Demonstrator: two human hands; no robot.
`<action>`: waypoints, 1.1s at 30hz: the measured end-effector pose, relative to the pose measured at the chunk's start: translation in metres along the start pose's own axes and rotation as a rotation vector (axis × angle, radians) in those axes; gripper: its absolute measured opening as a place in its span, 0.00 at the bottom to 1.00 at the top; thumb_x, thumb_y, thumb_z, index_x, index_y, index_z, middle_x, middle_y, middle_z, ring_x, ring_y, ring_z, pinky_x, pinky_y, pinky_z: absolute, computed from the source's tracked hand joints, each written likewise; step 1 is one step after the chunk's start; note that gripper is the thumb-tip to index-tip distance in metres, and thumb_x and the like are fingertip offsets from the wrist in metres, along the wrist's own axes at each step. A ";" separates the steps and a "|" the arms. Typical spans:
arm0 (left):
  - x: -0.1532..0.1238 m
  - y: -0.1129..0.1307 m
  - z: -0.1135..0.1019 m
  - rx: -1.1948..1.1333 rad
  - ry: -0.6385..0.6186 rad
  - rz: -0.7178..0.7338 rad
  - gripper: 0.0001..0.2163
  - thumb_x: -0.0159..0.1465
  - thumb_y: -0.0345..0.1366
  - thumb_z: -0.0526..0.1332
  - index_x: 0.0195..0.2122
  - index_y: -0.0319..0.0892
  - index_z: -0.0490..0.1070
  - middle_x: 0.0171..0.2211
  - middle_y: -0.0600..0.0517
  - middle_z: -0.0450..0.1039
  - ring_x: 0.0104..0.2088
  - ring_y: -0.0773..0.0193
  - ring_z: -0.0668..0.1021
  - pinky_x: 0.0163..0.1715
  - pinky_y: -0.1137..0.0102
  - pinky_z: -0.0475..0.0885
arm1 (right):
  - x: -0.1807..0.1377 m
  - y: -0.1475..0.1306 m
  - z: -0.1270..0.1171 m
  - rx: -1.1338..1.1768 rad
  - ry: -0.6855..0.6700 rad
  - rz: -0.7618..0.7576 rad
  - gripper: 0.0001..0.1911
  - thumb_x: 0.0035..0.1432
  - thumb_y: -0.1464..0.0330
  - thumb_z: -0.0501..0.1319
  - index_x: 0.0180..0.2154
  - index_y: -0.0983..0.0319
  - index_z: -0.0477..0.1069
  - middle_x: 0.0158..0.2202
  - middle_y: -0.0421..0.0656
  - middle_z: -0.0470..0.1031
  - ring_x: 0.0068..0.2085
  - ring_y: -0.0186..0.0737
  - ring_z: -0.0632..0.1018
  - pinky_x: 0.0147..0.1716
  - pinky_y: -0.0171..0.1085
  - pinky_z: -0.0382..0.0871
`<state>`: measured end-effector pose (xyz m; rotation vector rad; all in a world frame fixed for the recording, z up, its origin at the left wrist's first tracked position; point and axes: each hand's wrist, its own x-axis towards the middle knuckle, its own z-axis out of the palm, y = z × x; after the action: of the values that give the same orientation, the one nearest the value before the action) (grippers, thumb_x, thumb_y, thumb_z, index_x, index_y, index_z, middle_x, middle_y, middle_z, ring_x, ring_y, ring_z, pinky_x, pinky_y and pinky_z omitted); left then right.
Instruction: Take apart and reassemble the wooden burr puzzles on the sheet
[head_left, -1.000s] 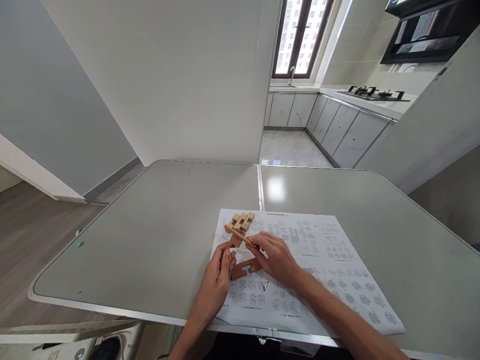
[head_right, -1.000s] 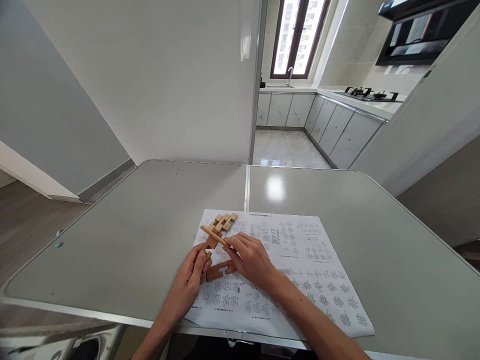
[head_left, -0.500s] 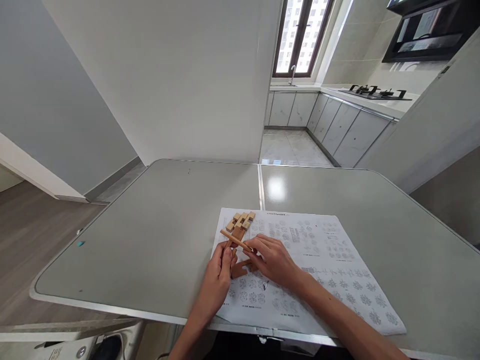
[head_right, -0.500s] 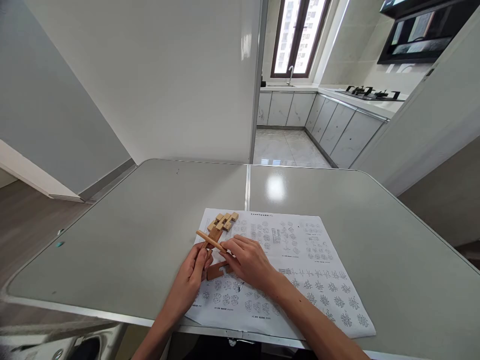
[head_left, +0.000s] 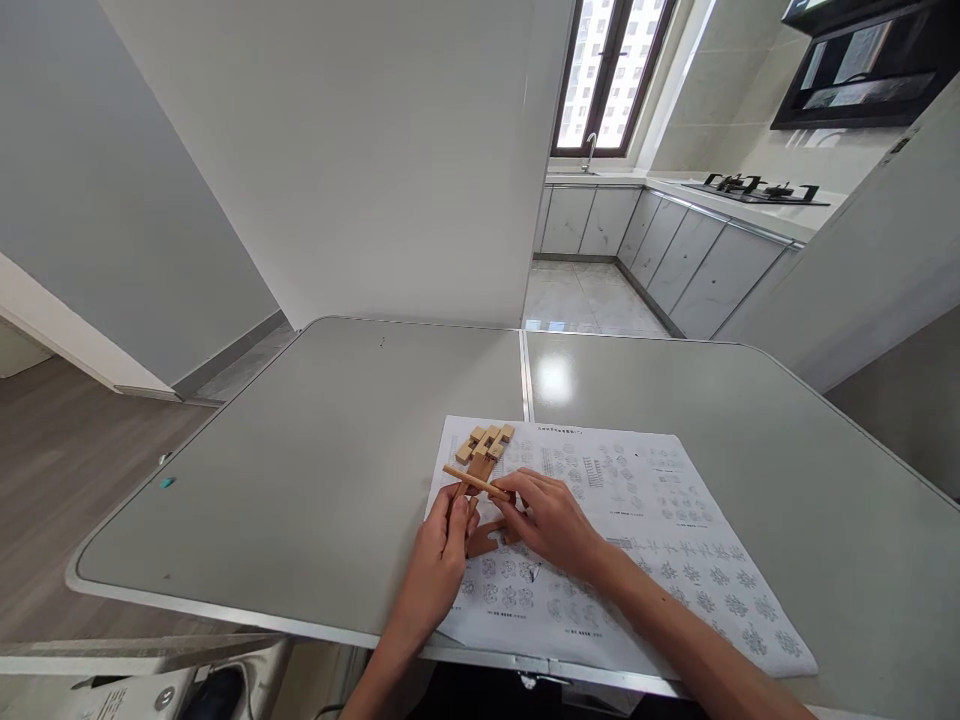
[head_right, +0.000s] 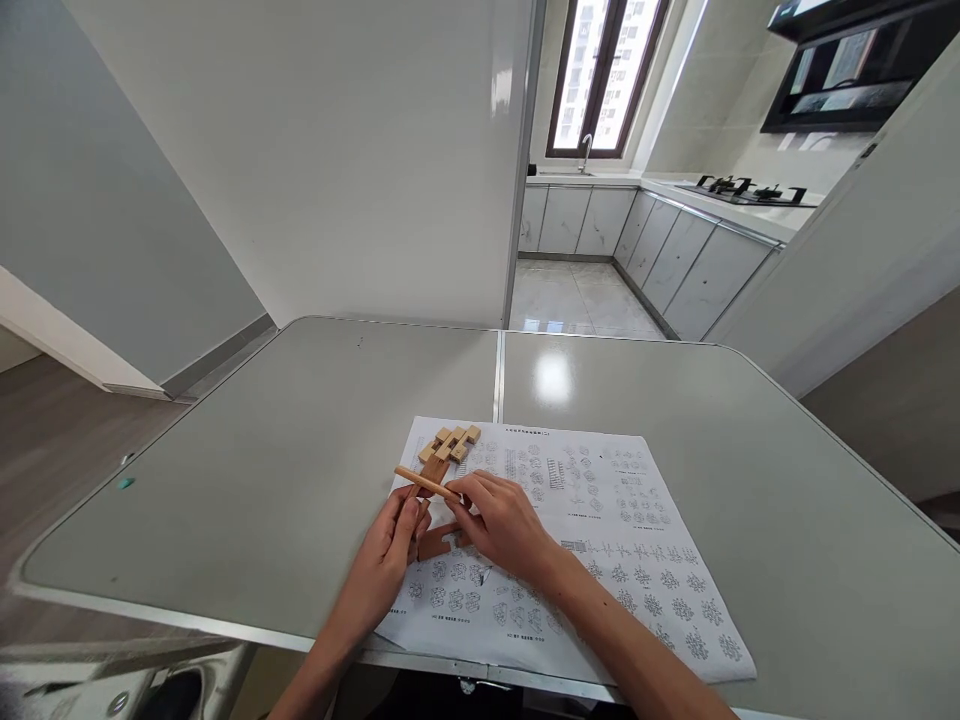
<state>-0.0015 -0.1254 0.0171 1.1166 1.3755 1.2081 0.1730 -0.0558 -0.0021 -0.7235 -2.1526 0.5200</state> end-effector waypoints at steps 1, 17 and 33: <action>0.000 0.000 0.000 -0.009 -0.003 -0.007 0.21 0.69 0.56 0.56 0.48 0.42 0.70 0.28 0.54 0.66 0.27 0.65 0.69 0.28 0.71 0.67 | 0.000 0.000 0.000 0.005 0.003 0.010 0.06 0.74 0.67 0.56 0.45 0.59 0.71 0.33 0.42 0.77 0.32 0.39 0.77 0.33 0.37 0.72; -0.002 0.003 -0.003 -0.226 0.124 -0.073 0.22 0.66 0.58 0.62 0.43 0.43 0.68 0.27 0.59 0.62 0.21 0.74 0.60 0.20 0.76 0.58 | 0.001 0.000 -0.005 0.022 -0.287 -0.034 0.19 0.55 0.58 0.75 0.35 0.59 0.68 0.36 0.42 0.75 0.39 0.43 0.72 0.42 0.42 0.70; -0.001 0.000 -0.005 -0.252 0.127 -0.067 0.21 0.65 0.58 0.63 0.42 0.43 0.69 0.28 0.59 0.63 0.20 0.74 0.58 0.19 0.76 0.56 | 0.000 0.003 -0.002 0.105 -0.253 -0.004 0.18 0.65 0.59 0.67 0.28 0.59 0.65 0.30 0.40 0.69 0.34 0.39 0.69 0.36 0.39 0.65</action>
<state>-0.0060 -0.1270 0.0178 0.8241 1.3013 1.3797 0.1756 -0.0533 -0.0023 -0.6225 -2.3382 0.7517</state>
